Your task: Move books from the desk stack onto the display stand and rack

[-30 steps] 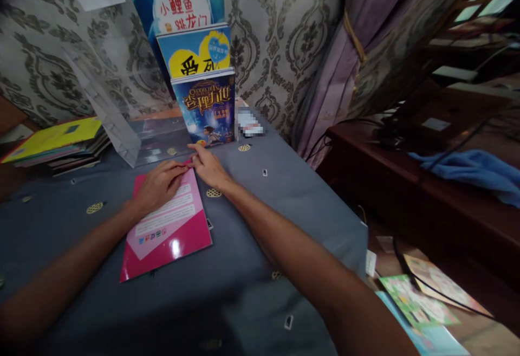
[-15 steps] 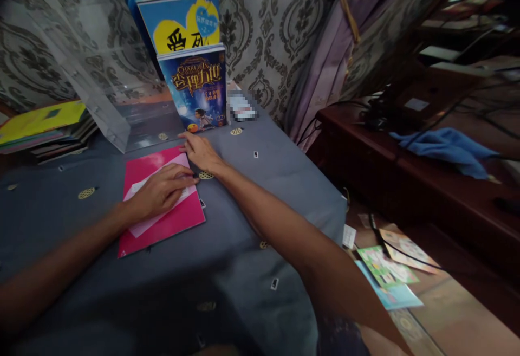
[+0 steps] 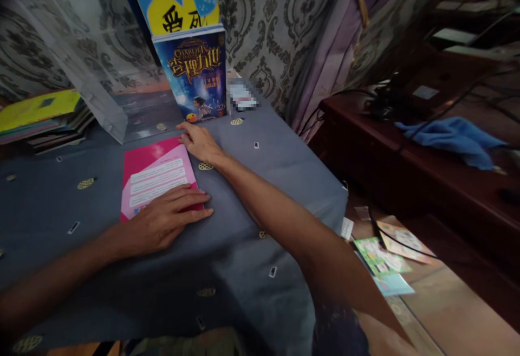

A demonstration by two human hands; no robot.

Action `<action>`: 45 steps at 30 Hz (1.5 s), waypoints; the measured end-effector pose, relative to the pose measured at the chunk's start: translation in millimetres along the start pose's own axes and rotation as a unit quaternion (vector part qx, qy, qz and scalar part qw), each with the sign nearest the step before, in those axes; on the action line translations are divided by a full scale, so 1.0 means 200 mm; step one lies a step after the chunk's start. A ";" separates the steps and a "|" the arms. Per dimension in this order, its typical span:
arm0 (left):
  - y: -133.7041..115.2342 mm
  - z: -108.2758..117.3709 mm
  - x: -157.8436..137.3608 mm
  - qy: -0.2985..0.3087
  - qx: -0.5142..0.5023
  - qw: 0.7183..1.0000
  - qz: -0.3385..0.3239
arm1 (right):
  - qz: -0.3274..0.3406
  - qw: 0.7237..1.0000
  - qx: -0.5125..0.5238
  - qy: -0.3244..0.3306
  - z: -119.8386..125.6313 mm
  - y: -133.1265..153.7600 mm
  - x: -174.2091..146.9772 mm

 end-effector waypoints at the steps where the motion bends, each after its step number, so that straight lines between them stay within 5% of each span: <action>1: 0.00 0.00 -0.01 0.008 -0.001 1.000 0.004 | 0.001 1.000 -0.006 -0.002 0.00 0.00 0.00; 11: 0.11 0.11 -0.18 0.047 -0.023 0.987 0.154 | 0.015 0.997 -0.080 0.017 0.01 0.04 -0.02; 17: 0.46 0.19 -0.28 -0.005 -0.028 0.970 0.240 | 0.011 0.993 -0.099 0.056 0.00 0.08 -0.04; 20: 0.66 0.22 -0.35 -0.050 0.032 0.935 0.350 | 0.025 0.988 -0.122 0.096 -0.01 0.12 -0.05; 23: 0.72 0.20 -0.39 -0.045 0.080 0.909 0.406 | 0.052 0.971 -0.184 0.142 -0.03 0.14 -0.06; 30: 0.66 0.11 -0.36 -0.097 0.167 0.892 0.409 | 0.070 0.942 -0.256 0.205 -0.08 0.07 0.00; 39: 0.81 0.21 -0.43 -0.121 0.089 0.921 0.360 | 0.085 0.934 -0.293 0.188 -0.13 0.06 0.00; 45: 0.66 0.25 -0.48 -0.113 0.051 0.945 0.304 | 0.087 0.937 -0.288 0.175 -0.14 0.05 0.00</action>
Point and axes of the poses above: each hand's wrist, its own x-axis towards the middle knuckle, its own z-axis out of the back of the hand, y = z × x, the point moved 2 cm from there along x, towards the middle knuckle, and after that the axes turned 9 degrees about z, right-handed, at the moved point
